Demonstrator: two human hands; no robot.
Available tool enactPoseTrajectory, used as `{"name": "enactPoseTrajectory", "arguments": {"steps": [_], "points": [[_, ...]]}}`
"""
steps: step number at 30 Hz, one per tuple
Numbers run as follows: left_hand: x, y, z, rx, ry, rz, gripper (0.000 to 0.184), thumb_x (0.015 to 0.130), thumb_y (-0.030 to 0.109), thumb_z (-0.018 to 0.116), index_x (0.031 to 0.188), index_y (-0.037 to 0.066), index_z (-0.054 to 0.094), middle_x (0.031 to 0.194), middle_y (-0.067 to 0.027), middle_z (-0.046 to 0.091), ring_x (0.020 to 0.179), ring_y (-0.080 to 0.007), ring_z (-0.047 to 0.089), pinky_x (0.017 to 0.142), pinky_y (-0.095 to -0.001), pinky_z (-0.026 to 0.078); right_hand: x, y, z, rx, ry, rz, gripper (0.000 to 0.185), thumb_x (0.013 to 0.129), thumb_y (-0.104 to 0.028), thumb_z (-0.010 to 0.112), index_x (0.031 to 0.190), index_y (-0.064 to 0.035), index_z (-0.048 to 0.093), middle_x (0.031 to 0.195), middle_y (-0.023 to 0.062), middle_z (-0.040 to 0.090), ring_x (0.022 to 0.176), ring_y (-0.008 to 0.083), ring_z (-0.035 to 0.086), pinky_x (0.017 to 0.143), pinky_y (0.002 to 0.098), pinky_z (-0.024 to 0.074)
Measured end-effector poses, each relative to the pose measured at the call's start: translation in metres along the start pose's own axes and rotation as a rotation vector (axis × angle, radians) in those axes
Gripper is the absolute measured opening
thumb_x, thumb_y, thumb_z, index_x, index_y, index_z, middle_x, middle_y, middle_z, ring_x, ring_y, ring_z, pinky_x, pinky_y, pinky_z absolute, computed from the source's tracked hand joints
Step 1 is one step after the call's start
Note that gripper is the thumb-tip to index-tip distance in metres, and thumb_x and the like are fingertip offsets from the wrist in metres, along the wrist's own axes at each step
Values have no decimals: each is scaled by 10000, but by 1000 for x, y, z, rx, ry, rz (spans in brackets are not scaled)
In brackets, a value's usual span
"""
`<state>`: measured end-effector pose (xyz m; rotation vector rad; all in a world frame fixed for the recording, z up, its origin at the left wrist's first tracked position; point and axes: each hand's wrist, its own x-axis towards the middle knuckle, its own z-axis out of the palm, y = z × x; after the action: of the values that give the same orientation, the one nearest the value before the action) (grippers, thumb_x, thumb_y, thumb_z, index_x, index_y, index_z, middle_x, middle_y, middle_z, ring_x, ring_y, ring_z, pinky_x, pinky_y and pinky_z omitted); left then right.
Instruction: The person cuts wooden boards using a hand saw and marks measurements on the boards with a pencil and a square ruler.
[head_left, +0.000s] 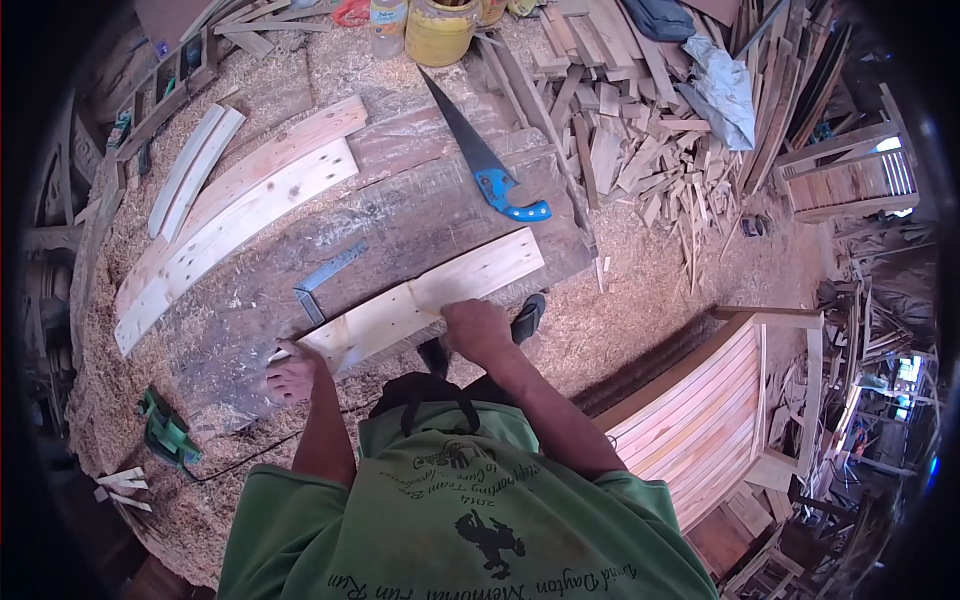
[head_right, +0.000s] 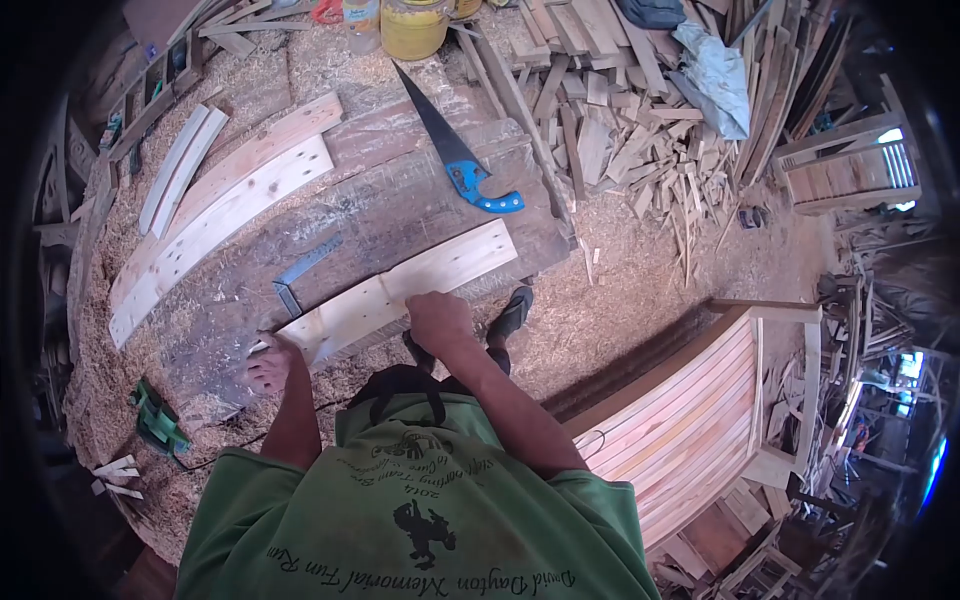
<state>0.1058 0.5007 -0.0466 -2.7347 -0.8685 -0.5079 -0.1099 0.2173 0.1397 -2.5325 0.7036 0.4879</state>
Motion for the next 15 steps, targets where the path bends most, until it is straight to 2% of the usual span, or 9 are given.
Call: {"name": "enactPoseTrajectory", "arguments": {"steps": [3, 6, 9, 10, 13, 15], "points": [[-1, -2, 8, 23, 46, 45, 843, 941, 892, 413, 1063, 82, 614, 1016, -100, 595, 993, -313, 612, 801, -501, 464, 5, -6, 8, 41, 93, 42, 173, 987, -187, 603, 1086, -114, 724, 954, 173, 786, 941, 401, 778, 800, 555, 611], [0, -4, 14, -10, 48, 33, 854, 933, 903, 421, 1072, 83, 616, 1029, -101, 604, 984, -314, 611, 795, -507, 462, 3, -11, 20, 33, 42, 73, 176, 990, -189, 611, 1099, -109, 724, 990, 179, 786, 963, 398, 776, 814, 556, 608], [5, -5, 8, -126, -74, 5, 880, 927, 872, 510, 1262, 63, 596, 1175, -137, 609, 1110, -350, 601, 899, -528, 463, -17, -6, 8, -13, -43, 61, 204, 1006, -188, 603, 1155, -121, 726, 978, 188, 780, 955, 407, 767, 817, 564, 602], [5, -5, 6, -166, -116, 1, 901, 925, 862, 539, 1326, 57, 589, 1224, -149, 610, 1152, -362, 598, 933, -535, 464, -25, -3, 9, 44, 18, 86, 216, 1012, -196, 604, 1172, -120, 729, 980, 195, 778, 952, 412, 762, 819, 563, 599], [4, -28, -31, -599, 118, 775, 949, 881, 734, 740, 1499, 47, 523, 1466, -195, 539, 1362, -417, 519, 1145, -617, 381, -53, 9, 21, 212, 193, 125, 250, 1029, -221, 613, 1217, -113, 738, 983, 215, 772, 940, 428, 748, 820, 562, 589], [12, -38, -102, -530, -261, 1292, 1034, 828, 652, 834, 1592, 76, 444, 1587, -194, 447, 1477, -422, 422, 1241, -645, 254, -75, 24, 35, 330, 278, 105, 272, 1038, -242, 624, 1241, -104, 743, 981, 230, 767, 930, 440, 739, 816, 562, 581]]}}
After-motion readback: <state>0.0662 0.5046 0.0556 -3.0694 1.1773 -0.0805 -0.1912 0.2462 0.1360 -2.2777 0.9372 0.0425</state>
